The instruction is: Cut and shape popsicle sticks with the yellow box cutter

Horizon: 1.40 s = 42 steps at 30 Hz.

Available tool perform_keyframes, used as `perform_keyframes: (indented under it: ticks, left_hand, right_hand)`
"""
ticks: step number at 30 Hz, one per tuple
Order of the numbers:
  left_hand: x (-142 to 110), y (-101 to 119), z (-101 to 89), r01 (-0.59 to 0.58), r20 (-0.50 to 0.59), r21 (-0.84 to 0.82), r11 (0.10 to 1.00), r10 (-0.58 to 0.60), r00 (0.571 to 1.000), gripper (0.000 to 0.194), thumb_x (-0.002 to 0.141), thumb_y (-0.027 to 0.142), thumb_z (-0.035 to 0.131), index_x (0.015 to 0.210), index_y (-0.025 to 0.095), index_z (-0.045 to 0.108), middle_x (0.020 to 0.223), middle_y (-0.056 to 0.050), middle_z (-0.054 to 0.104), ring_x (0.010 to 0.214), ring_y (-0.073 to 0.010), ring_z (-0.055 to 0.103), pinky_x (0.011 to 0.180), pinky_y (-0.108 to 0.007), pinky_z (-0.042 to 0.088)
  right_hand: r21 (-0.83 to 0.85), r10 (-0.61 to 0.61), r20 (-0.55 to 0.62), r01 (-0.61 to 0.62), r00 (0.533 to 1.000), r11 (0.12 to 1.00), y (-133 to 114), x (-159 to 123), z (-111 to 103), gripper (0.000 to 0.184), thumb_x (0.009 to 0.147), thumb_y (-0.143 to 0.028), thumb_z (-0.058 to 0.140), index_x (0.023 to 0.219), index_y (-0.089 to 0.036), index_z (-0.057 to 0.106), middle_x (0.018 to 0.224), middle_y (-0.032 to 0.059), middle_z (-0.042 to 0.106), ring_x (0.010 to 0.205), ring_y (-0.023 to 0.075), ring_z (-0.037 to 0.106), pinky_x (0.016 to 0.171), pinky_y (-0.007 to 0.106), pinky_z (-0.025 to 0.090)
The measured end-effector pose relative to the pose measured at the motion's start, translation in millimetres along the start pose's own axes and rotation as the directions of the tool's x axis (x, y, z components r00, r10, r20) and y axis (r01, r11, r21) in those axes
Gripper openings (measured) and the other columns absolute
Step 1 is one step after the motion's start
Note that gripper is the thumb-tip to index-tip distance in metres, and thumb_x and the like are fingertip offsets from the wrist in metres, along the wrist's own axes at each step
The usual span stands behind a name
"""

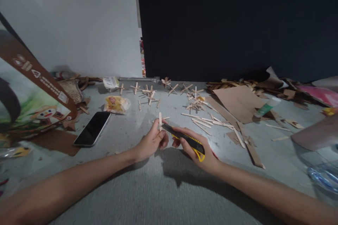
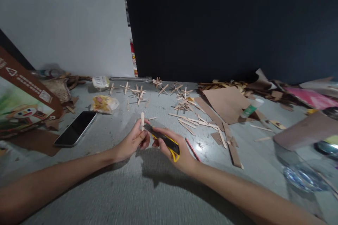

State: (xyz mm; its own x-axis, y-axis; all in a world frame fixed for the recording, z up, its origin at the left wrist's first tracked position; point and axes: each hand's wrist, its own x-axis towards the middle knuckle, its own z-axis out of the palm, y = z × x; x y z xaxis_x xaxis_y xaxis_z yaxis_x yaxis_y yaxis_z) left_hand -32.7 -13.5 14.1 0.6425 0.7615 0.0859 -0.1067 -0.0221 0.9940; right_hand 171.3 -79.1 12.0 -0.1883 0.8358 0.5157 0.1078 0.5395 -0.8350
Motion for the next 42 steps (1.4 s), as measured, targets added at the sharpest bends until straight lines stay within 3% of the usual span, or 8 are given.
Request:
perform_keyframes:
  ticks: [10,16,22,27,30,33,37,42]
  left_hand:
    - [1,0,0.8,-0.011,0.003,0.014,1.000,0.011,1.000,0.058,0.106,0.060,0.056,0.145,0.026,0.030,0.067,0.010,0.052,0.053,-0.0119,0.045,0.056,-0.026,0.035]
    - [-1,0,1.5,-0.022,-0.018,-0.030,0.999,0.021,1.000,0.062,0.102,0.064,0.061,0.140,0.025,0.029,0.066,0.010,0.057,0.052,-0.0114,0.049,0.054,-0.025,0.035]
    - [1,-3,-0.6,-0.004,-0.040,-0.027,1.000,0.003,0.999,0.049,0.101,0.068,0.060,0.110,0.025,0.037,0.065,0.008,0.065,0.050,-0.0108,0.054,0.053,-0.025,0.033]
    - [2,-3,0.6,0.017,-0.079,-0.047,0.999,-0.021,0.997,0.052,0.099,0.071,0.062,0.096,0.025,0.038,0.071,0.001,0.071,0.052,-0.0122,0.060,0.052,-0.026,0.036]
    - [3,-3,0.4,0.073,-0.099,-0.066,0.995,-0.079,0.992,0.053,0.095,0.070,0.067,0.093,0.024,0.041,0.071,0.000,0.071,0.052,-0.0131,0.061,0.051,-0.025,0.037]
    - [5,-4,-1.5,0.093,-0.122,-0.053,0.994,-0.098,0.988,0.052,0.091,0.068,0.073,0.092,0.022,0.049,0.069,0.001,0.070,0.051,-0.0131,0.060,0.051,-0.025,0.039]
    - [6,-3,-3.7,0.061,-0.179,0.072,0.996,-0.047,0.983,0.046,0.094,0.065,0.066,0.091,0.019,0.062,0.071,-0.001,0.067,0.055,-0.0138,0.057,0.055,-0.027,0.041]
    - [1,4,-2.0,-0.116,-0.174,0.496,0.861,0.230,0.958,0.028,0.098,0.043,0.068,0.082,0.021,0.073,0.085,-0.006,0.071,0.085,-0.0227,0.064,0.082,-0.035,0.050]
  right_hand:
    - [0.129,0.193,-0.001,-0.192,0.981,0.973,0,4,0,0.039,0.108,-0.049,0.062,0.134,-0.022,0.073,0.104,0.0090,0.082,0.086,0.0210,0.079,0.085,0.040,0.067]
    - [0.007,0.030,-0.031,-0.030,0.999,1.000,2,-2,-3,0.033,0.109,-0.043,0.061,0.134,-0.024,0.071,0.099,0.0071,0.079,0.083,0.0203,0.077,0.078,0.038,0.066]
    - [-0.174,-0.170,-0.009,0.166,0.985,0.971,6,-3,-4,0.032,0.109,-0.028,0.058,0.139,-0.029,0.066,0.097,0.0062,0.076,0.079,0.0206,0.073,0.074,0.039,0.065]
    - [-0.229,-0.154,0.024,0.155,0.988,0.961,7,-5,-4,0.037,0.106,-0.024,0.061,0.143,-0.031,0.060,0.099,0.0060,0.074,0.079,0.0210,0.073,0.075,0.040,0.065]
    - [-0.214,-0.111,-0.071,0.094,0.991,0.972,10,-7,-4,0.040,0.106,-0.031,0.063,0.144,-0.031,0.052,0.101,0.0054,0.072,0.078,0.0196,0.073,0.072,0.037,0.065]
    - [-0.237,-0.178,-0.246,0.119,0.953,0.964,16,-6,-4,0.031,0.107,-0.035,0.064,0.134,-0.032,0.050,0.098,0.0030,0.069,0.074,0.0176,0.069,0.067,0.033,0.062]
    - [-0.345,-0.271,-0.360,0.142,0.893,0.928,23,-3,-10,0.025,0.107,-0.041,0.063,0.128,-0.028,0.055,0.101,0.0057,0.069,0.080,0.0195,0.070,0.070,0.034,0.062]
    - [-0.411,-0.265,-0.351,0.106,0.898,0.905,28,1,-18,0.021,0.105,-0.041,0.067,0.122,-0.028,0.066,0.107,0.0072,0.074,0.097,0.0241,0.074,0.084,0.040,0.063]
